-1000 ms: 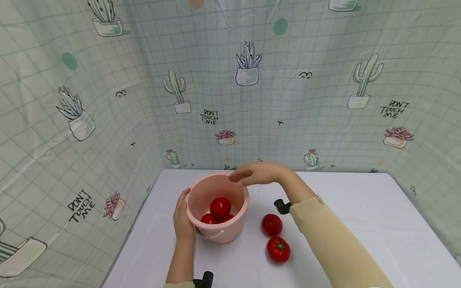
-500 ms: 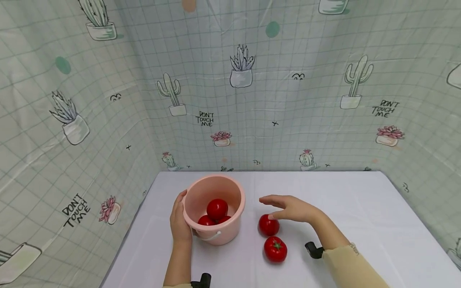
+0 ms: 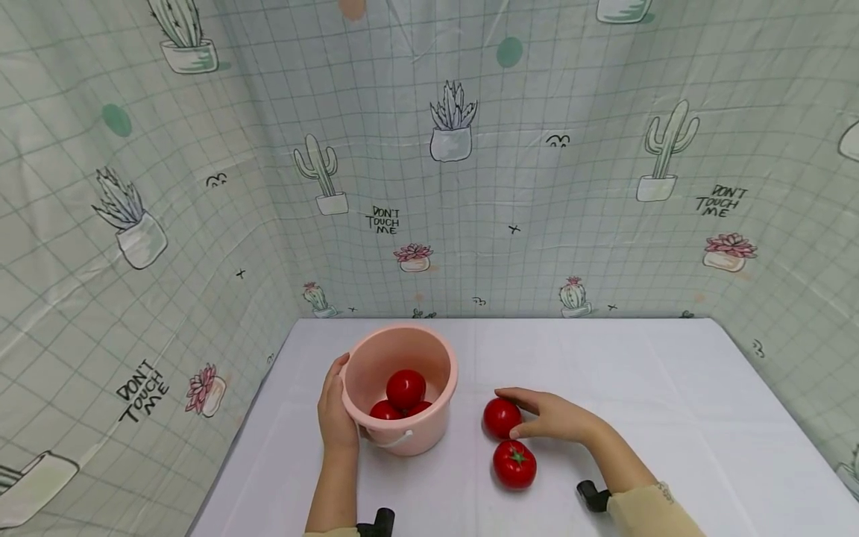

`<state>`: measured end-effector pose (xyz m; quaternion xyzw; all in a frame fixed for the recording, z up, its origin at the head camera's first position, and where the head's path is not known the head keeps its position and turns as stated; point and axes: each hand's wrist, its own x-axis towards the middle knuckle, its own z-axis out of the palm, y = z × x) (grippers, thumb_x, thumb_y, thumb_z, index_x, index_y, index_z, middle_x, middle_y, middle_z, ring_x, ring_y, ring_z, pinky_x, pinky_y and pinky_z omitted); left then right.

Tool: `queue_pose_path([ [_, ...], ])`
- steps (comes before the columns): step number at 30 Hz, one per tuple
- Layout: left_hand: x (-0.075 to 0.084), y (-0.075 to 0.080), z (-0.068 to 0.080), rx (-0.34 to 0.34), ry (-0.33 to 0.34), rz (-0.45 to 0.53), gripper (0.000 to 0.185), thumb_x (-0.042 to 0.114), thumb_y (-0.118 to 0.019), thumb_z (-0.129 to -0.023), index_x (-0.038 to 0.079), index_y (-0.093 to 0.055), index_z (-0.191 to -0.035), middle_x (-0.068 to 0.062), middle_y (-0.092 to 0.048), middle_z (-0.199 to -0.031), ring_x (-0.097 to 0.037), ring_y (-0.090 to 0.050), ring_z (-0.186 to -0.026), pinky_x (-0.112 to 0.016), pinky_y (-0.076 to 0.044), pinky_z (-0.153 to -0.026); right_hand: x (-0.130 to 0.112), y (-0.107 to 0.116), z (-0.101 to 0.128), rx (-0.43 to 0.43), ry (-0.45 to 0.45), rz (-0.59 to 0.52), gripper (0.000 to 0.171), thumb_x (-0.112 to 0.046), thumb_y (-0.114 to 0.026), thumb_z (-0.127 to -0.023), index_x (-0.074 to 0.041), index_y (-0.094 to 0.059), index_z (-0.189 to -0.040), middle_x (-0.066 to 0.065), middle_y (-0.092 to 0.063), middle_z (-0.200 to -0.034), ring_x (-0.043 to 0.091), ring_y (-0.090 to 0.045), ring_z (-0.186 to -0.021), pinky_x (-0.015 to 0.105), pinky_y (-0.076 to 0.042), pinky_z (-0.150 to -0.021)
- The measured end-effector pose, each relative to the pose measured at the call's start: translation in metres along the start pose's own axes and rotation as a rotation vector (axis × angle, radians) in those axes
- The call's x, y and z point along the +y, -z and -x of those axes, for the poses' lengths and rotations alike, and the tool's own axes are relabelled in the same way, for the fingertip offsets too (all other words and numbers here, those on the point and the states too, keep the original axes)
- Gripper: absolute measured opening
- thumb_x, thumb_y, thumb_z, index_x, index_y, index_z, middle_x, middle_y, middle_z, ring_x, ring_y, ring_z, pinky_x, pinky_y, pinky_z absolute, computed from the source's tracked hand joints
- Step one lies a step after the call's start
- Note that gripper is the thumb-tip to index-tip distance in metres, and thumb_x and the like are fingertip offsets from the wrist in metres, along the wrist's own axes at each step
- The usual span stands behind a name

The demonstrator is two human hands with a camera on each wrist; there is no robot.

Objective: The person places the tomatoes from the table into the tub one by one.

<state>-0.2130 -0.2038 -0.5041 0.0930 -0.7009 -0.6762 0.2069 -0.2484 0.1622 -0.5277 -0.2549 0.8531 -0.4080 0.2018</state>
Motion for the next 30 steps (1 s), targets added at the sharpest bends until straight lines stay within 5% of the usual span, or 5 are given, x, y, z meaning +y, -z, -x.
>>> queue_pose_path([
  [30, 0.000, -0.002, 0.001, 0.009, -0.040, 0.062, 0.038, 0.037, -0.032, -0.106, 0.033, -0.059, -0.133, 0.014, -0.059, -0.137, -0.008, -0.048, -0.131, -0.024, -0.045, -0.104, 0.013, -0.006, -0.003, 0.096, 0.023, 0.061, 0.059, -0.040, -0.076, -0.085, -0.023, -0.056, -0.137, 0.002, -0.062, -0.135, 0.029, -0.056, -0.127, 0.052, -0.049, -0.103],
])
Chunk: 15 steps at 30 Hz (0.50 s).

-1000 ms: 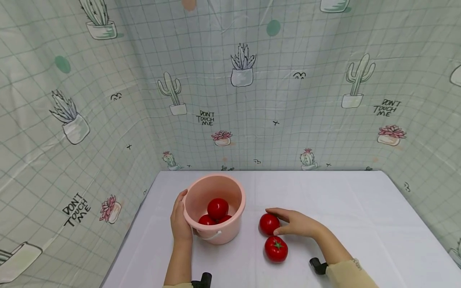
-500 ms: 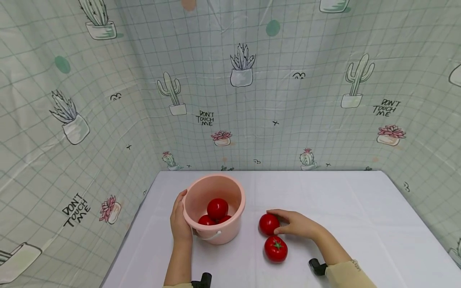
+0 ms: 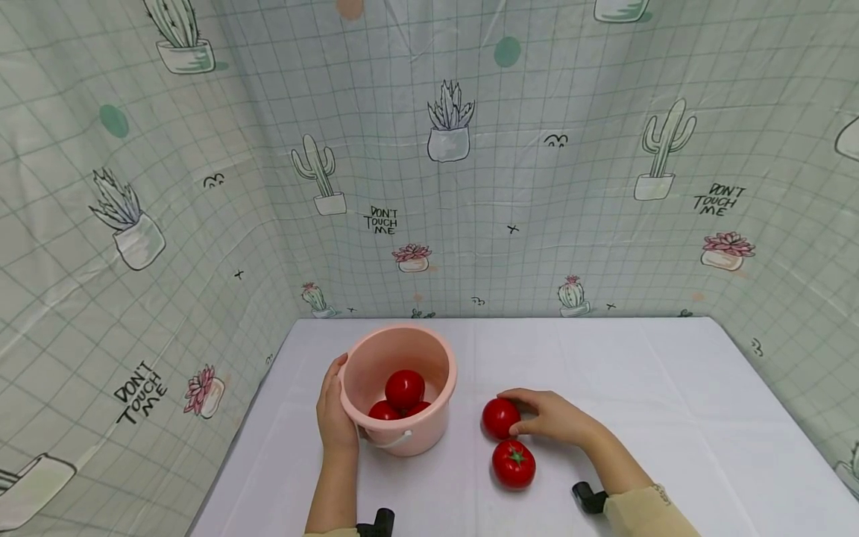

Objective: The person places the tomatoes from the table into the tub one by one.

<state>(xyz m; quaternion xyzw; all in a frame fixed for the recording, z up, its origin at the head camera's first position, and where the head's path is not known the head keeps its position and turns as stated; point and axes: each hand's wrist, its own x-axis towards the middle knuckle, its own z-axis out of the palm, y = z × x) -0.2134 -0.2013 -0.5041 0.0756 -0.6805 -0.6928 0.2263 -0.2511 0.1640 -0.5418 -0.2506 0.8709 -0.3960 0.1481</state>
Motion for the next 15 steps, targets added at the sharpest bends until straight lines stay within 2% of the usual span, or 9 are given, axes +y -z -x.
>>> queue_pose_path([
  [5, 0.001, 0.000, 0.000, -0.010, -0.011, 0.015, 0.039, 0.037, -0.031, -0.106, 0.031, -0.058, -0.134, 0.012, -0.058, -0.138, -0.009, -0.048, -0.131, -0.023, -0.045, -0.104, -0.001, 0.002, 0.000, 0.014, 0.010, 0.009, 0.058, -0.041, -0.076, -0.084, -0.023, -0.057, -0.136, 0.002, -0.062, -0.136, 0.029, -0.056, -0.128, 0.052, -0.048, -0.104],
  [15, 0.000, 0.001, 0.000, -0.002, 0.015, -0.037, 0.039, 0.039, -0.031, -0.106, 0.036, -0.058, -0.134, 0.016, -0.057, -0.138, -0.007, -0.047, -0.131, -0.026, -0.045, -0.104, -0.020, 0.017, -0.007, 0.041, 0.010, -0.034, 0.058, -0.042, -0.075, -0.085, -0.028, -0.055, -0.137, 0.000, -0.060, -0.138, 0.029, -0.055, -0.131, 0.050, -0.048, -0.105],
])
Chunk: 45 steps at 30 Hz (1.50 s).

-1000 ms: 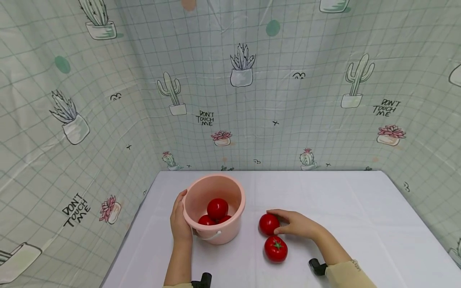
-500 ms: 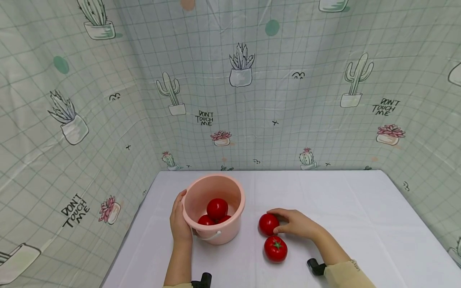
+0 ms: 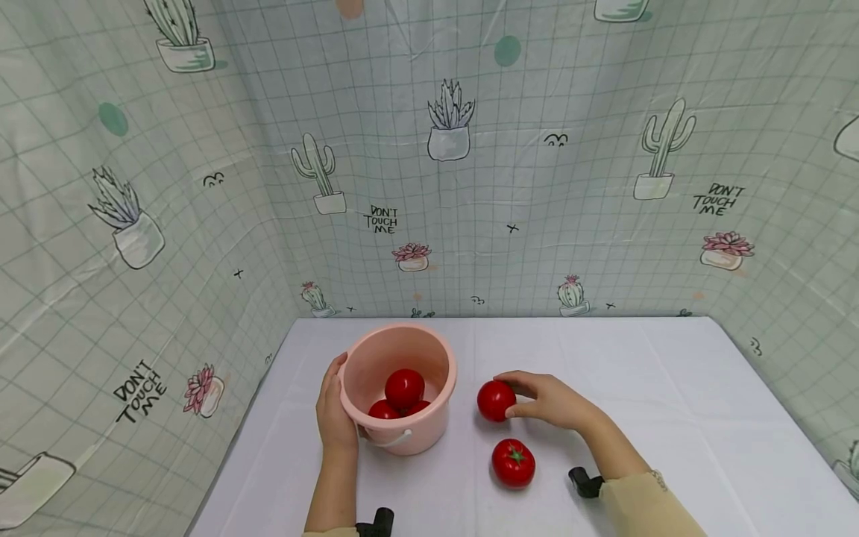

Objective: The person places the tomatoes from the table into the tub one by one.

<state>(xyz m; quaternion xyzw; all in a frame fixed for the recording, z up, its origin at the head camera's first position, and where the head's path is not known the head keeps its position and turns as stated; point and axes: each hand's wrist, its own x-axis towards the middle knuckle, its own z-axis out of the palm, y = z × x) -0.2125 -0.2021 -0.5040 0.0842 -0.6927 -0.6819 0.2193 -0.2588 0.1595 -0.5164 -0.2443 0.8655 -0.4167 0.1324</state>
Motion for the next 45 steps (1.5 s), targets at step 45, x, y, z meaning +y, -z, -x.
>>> queue_pose_path([
  [45, 0.000, 0.005, -0.002, -0.066, 0.028, 0.057, 0.040, 0.044, -0.033, -0.105, 0.034, -0.052, -0.139, 0.011, -0.053, -0.143, -0.012, -0.045, -0.133, -0.041, -0.044, -0.110, -0.165, 0.048, -0.138, -0.424, 0.163, 0.000, 0.053, -0.034, -0.076, -0.085, -0.031, -0.058, -0.134, -0.010, -0.062, -0.131, 0.013, -0.057, -0.126, 0.037, -0.050, -0.104],
])
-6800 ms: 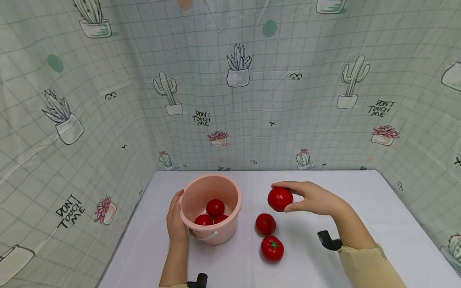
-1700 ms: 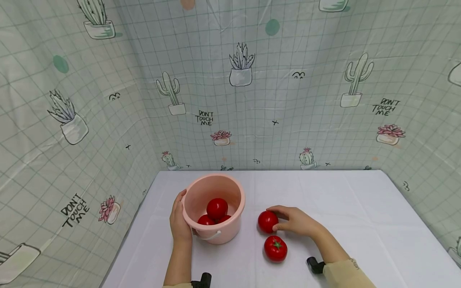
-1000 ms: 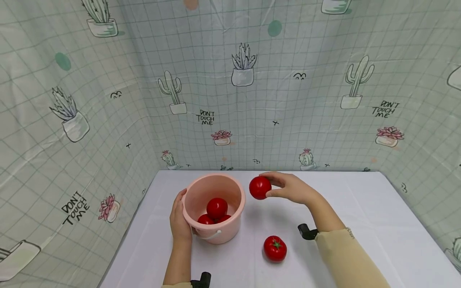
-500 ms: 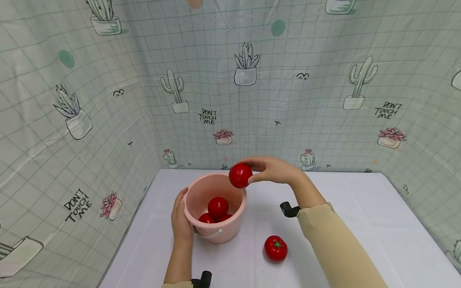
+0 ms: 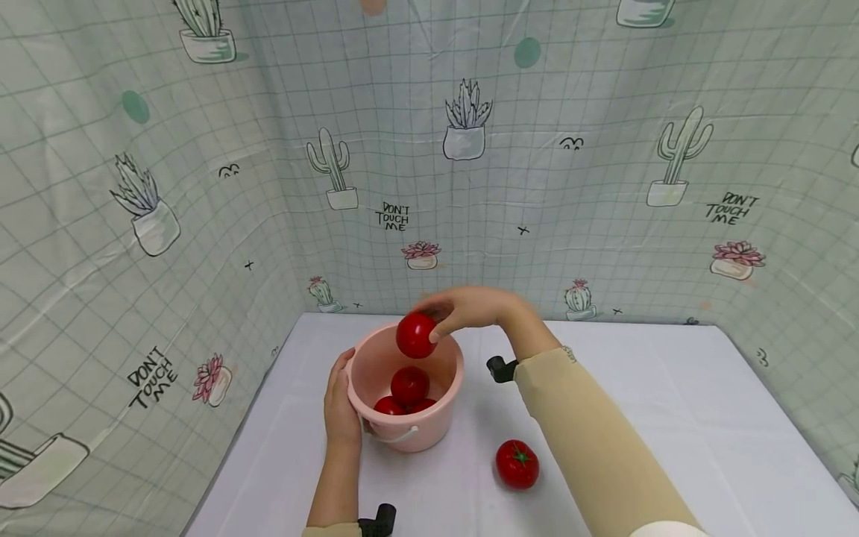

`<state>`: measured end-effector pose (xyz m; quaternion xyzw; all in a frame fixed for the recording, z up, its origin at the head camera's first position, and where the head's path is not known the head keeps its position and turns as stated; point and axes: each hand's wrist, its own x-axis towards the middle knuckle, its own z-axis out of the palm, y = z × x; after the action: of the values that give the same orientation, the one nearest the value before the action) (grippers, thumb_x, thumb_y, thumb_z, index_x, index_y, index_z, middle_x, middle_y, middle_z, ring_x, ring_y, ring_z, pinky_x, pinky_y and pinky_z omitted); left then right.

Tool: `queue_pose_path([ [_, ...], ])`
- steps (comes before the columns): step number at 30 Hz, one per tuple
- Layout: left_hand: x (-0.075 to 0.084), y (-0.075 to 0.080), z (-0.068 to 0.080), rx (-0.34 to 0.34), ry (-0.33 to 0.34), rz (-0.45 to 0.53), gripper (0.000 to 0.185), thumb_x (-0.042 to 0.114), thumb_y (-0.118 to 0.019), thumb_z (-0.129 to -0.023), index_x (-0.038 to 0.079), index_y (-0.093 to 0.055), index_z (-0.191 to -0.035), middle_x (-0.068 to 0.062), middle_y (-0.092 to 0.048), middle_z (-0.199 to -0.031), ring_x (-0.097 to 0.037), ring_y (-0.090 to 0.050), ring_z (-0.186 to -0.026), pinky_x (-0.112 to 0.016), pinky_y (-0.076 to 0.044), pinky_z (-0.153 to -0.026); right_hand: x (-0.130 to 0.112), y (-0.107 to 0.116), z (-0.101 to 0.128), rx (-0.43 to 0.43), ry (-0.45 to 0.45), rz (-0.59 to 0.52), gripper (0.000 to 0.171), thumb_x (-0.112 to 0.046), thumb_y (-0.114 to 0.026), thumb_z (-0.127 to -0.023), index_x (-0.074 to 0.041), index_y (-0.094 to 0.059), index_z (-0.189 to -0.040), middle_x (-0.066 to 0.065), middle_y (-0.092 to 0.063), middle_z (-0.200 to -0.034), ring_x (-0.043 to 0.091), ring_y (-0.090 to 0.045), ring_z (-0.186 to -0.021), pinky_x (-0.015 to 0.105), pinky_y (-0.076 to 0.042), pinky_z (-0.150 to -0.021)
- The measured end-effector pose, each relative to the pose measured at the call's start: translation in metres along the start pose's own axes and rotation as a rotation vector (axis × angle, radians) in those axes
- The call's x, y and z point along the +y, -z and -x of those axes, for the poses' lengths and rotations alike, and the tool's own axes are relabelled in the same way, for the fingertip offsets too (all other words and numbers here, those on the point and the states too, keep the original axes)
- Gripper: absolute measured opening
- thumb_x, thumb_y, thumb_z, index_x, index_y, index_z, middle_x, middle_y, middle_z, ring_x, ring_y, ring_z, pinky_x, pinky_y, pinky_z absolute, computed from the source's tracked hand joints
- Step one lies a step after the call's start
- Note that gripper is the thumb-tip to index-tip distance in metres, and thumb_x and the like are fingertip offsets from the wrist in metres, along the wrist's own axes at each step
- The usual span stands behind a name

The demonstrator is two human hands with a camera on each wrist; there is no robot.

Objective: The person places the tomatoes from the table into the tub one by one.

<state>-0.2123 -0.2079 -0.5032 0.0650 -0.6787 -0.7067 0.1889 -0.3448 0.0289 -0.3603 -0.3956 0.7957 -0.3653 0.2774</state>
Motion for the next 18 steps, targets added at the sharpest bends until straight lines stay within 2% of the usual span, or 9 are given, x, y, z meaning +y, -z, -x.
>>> queue_pose_path([
  [4, -0.001, 0.002, 0.000, 0.005, 0.019, 0.003, 0.039, 0.046, -0.033, -0.105, 0.037, -0.052, -0.138, 0.015, -0.053, -0.142, -0.009, -0.044, -0.133, -0.039, -0.044, -0.110, -0.010, -0.007, -0.020, -0.074, -0.017, 0.057, 0.049, -0.034, -0.076, -0.085, -0.033, -0.060, -0.131, -0.012, -0.063, -0.127, 0.011, -0.058, -0.121, 0.033, -0.052, -0.099],
  [8, -0.001, 0.002, 0.000, 0.000, 0.022, 0.016, 0.039, 0.047, -0.033, -0.105, 0.037, -0.052, -0.138, 0.016, -0.052, -0.142, -0.009, -0.044, -0.133, -0.042, -0.043, -0.111, -0.016, -0.016, -0.038, -0.125, -0.043, 0.137, 0.048, -0.032, -0.077, -0.083, -0.032, -0.062, -0.129, -0.012, -0.065, -0.122, 0.012, -0.058, -0.118, 0.031, -0.055, -0.093],
  [13, -0.002, 0.002, 0.001, -0.011, 0.022, 0.013, 0.038, 0.047, -0.035, -0.104, 0.039, -0.051, -0.138, 0.017, -0.051, -0.143, -0.008, -0.043, -0.133, -0.043, -0.043, -0.111, -0.018, -0.025, -0.052, -0.161, -0.087, 0.230, 0.050, -0.033, -0.079, -0.081, -0.029, -0.064, -0.129, -0.013, -0.065, -0.119, 0.012, -0.057, -0.116, 0.030, -0.054, -0.094],
  [18, -0.004, 0.002, -0.001, -0.017, 0.003, 0.010, 0.038, 0.045, -0.033, -0.105, 0.037, -0.051, -0.139, 0.016, -0.051, -0.144, -0.008, -0.043, -0.134, -0.029, -0.045, -0.107, -0.020, -0.035, -0.056, -0.196, -0.147, 0.233, 0.046, -0.031, -0.078, -0.082, -0.032, -0.064, -0.126, -0.013, -0.064, -0.118, 0.013, -0.054, -0.117, 0.034, -0.052, -0.098],
])
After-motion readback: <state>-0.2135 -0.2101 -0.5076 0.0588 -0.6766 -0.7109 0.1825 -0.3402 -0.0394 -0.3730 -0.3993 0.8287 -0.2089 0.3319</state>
